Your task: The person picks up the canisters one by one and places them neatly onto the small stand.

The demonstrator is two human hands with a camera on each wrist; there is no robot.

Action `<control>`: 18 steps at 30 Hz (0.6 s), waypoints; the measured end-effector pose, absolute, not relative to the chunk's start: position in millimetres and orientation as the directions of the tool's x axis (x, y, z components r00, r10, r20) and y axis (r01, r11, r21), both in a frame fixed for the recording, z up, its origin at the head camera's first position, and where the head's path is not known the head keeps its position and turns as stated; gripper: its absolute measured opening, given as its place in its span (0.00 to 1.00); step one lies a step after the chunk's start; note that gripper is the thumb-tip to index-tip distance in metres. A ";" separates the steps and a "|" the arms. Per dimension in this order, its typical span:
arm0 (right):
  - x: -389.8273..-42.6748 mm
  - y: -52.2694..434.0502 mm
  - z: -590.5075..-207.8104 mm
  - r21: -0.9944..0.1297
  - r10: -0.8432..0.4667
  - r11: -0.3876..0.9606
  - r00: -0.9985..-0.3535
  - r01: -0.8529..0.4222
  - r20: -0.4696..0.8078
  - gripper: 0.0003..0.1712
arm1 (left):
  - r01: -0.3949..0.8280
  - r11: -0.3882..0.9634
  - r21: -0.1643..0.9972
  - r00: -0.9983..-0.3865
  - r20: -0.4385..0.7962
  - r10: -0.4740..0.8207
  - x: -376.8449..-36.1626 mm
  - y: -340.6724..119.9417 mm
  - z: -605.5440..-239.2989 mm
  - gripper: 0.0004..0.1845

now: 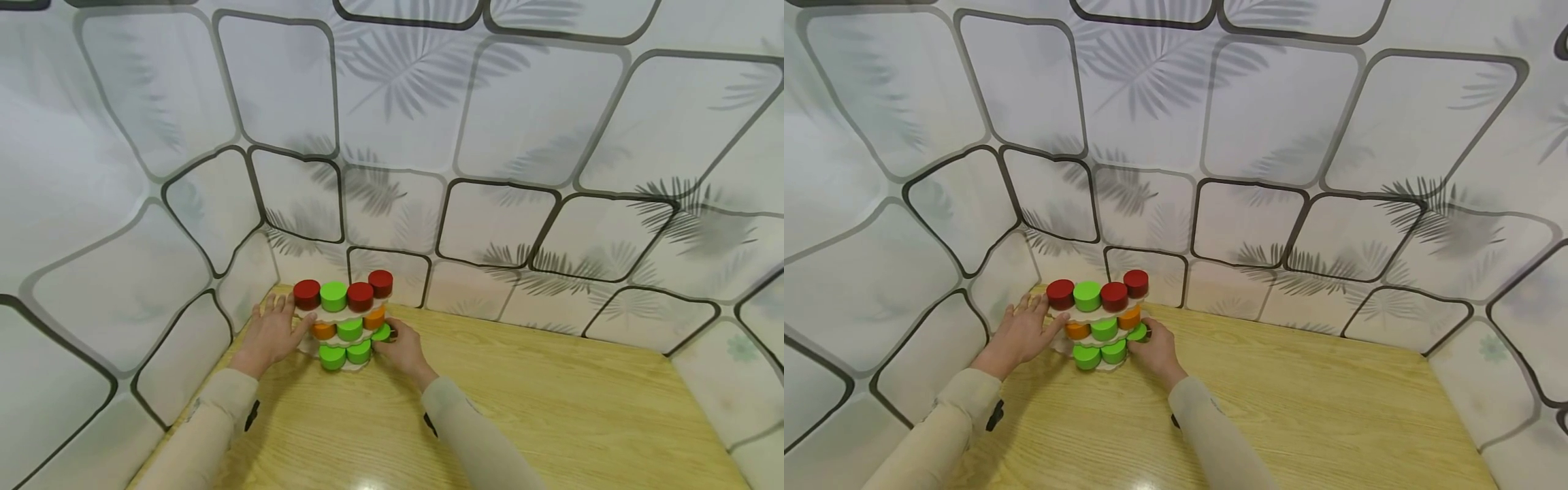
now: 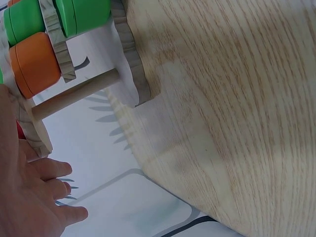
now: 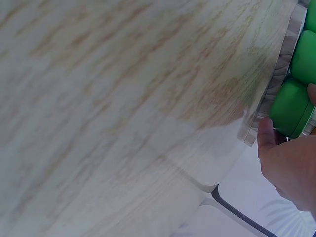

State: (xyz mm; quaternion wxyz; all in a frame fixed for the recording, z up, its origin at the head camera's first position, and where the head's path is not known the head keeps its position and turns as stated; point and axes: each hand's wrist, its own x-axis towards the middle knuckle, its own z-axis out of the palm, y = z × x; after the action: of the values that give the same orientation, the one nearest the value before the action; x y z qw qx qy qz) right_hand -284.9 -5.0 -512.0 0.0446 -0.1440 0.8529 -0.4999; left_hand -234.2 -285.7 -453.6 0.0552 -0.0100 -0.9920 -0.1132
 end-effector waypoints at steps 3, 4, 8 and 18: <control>-284.7 -4.5 -512.4 -0.868 -0.287 0.455 -0.956 -0.198 0.067 0.36 | 0.032 0.975 0.221 -0.994 0.111 0.008 -234.5 -285.5 -453.4 0.47; -284.7 -4.6 -512.6 -0.869 -0.287 0.454 -0.956 -0.198 0.067 0.36 | 0.032 0.975 0.220 -0.994 0.112 0.008 -234.5 -285.6 -453.3 0.47; -285.0 -5.2 -513.1 -0.872 -0.284 0.449 -0.956 -0.193 0.066 0.37 | 0.033 0.974 0.224 -0.994 0.113 0.007 -234.6 -286.2 -453.3 0.46; -284.3 -3.9 -513.4 -0.881 -0.285 0.437 -0.957 -0.183 0.058 0.36 | 0.039 0.973 0.228 -0.993 0.120 0.011 -233.6 -285.6 -453.2 0.46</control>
State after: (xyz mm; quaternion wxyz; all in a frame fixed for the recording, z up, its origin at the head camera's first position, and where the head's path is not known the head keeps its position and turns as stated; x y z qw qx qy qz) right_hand -284.3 -3.9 -513.4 0.0494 -0.1383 0.8461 -0.5123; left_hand -233.6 -285.6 -453.2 0.0590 -0.0127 -0.9914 -0.1159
